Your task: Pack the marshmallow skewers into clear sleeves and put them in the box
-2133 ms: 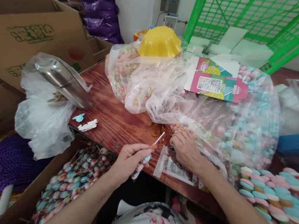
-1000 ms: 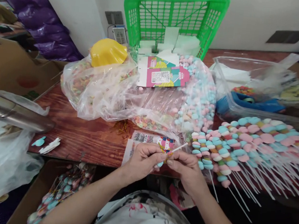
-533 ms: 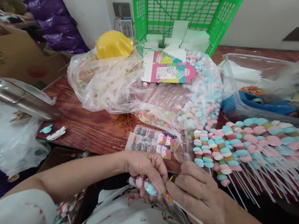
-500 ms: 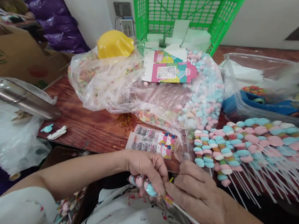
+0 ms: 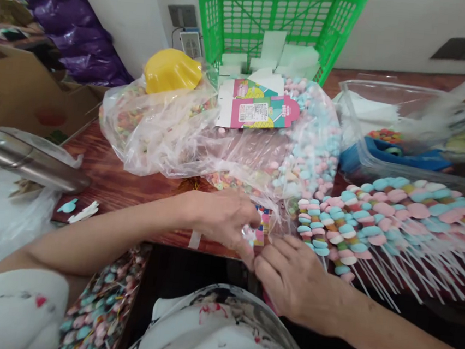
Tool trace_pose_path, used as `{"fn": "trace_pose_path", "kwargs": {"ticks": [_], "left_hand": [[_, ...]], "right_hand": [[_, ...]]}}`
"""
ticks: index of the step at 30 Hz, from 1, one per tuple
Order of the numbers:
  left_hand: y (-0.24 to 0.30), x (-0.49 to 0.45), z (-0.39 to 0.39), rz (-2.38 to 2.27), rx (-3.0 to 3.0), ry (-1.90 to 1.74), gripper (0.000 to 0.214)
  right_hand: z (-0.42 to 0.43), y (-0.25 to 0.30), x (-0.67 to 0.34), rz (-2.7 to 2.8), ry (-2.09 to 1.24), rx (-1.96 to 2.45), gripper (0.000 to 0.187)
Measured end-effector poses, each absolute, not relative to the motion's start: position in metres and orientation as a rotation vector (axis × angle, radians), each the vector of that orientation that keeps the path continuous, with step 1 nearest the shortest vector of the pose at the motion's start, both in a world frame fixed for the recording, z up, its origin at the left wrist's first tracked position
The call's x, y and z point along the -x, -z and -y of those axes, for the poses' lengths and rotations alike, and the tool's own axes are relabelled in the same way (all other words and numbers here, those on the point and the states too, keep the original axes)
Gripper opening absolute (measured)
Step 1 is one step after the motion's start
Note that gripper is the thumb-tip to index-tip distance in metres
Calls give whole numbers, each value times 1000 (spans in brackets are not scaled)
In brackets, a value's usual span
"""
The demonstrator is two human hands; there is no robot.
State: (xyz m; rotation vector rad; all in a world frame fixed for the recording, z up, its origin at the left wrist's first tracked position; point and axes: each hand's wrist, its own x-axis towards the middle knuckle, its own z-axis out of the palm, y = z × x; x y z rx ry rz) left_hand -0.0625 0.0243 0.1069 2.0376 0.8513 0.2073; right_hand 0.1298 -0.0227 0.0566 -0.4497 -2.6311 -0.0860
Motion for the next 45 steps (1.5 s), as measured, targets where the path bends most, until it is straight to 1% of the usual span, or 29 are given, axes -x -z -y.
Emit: {"fn": "trace_pose_path", "kwargs": {"ticks": [2, 3, 4, 5, 7, 9, 11, 13, 15, 17, 19, 20, 21, 23, 24, 25, 26, 27, 30, 31, 32, 33, 36, 39, 43, 44, 45], "left_hand": [[-122, 55, -12, -1023, -2364, -533, 7], [-124, 52, -4, -1029, -2515, -581, 11], [-122, 48, 5, -1003, -2669, -586, 21], [-115, 46, 13, -937, -2812, -574, 27], [-91, 45, 19, -831, -2980, -657, 32], [-65, 47, 12, -859, -2919, -782, 34], [-48, 49, -1, -862, -2756, -841, 37], [-45, 50, -14, -802, -2590, -879, 35], [-53, 51, -22, -742, -2395, -941, 33], [-64, 52, -21, -691, -2198, -945, 32], [-72, 54, -13, -666, -2161, -901, 33], [-74, 55, -7, -674, -2218, -891, 38], [-73, 56, -1, -714, -2301, -919, 49], [-65, 59, 11, -864, -2377, -1059, 83], [-59, 60, 16, -938, -2319, -1116, 94], [-53, 61, 20, -982, -2204, -1127, 97], [-48, 64, 23, -992, -2073, -1094, 91], [-45, 67, 26, -979, -1946, -1027, 81], [-42, 83, 31, -942, -1578, -888, 35], [-42, 90, 32, -924, -1419, -878, 24], [-43, 96, 34, -891, -1240, -871, 20], [-44, 103, 36, -845, -1066, -867, 19], [-47, 113, 41, -758, -765, -878, 29], [-51, 114, 44, -766, -613, -1064, 35], [-55, 114, 49, -722, -611, -1232, 42], [-55, 114, 51, -756, -671, -1257, 41], [-53, 114, 53, -816, -732, -1286, 34]], "right_hand": [[4, -54, -132, 2493, 47, 641, 24], [-6, -54, -134, 2369, -33, 731, 23], [-14, -55, -136, 2245, -166, 824, 23], [-20, -56, -137, 2093, -309, 911, 22], [-22, -59, -137, 1786, -612, 1043, 23], [-12, -61, -134, 1547, -903, 1069, 22], [5, -63, -128, 1458, -1151, 1001, 22], [22, -65, -124, 1503, -1249, 899, 22], [32, -68, -122, 1689, -1168, 805, 21], [33, -67, -121, 1912, -1015, 744, 20], [27, -62, -120, 2044, -888, 727, 19], [23, -58, -120, 2054, -833, 743, 19], [19, -54, -120, 2037, -786, 775, 19], [12, -50, -118, 1954, -724, 839, 18], [9, -50, -117, 1896, -723, 866, 19], [8, -51, -115, 1844, -749, 878, 20], [8, -53, -113, 1798, -802, 877, 20], [9, -55, -110, 1761, -871, 864, 20], [16, -54, -101, 1720, -1063, 811, 19], [18, -51, -98, 1728, -1085, 794, 18], [21, -48, -95, 1749, -1070, 769, 17], [23, -43, -92, 1790, -1017, 728, 16], [24, -30, -82, 1956, -707, 504, 15], [22, -21, -70, 2076, -440, 380, 17], [20, -16, -57, 2166, -392, 362, 19], [20, -16, -55, 2171, -400, 359, 19], [19, -15, -53, 2163, -413, 365, 19]]}}
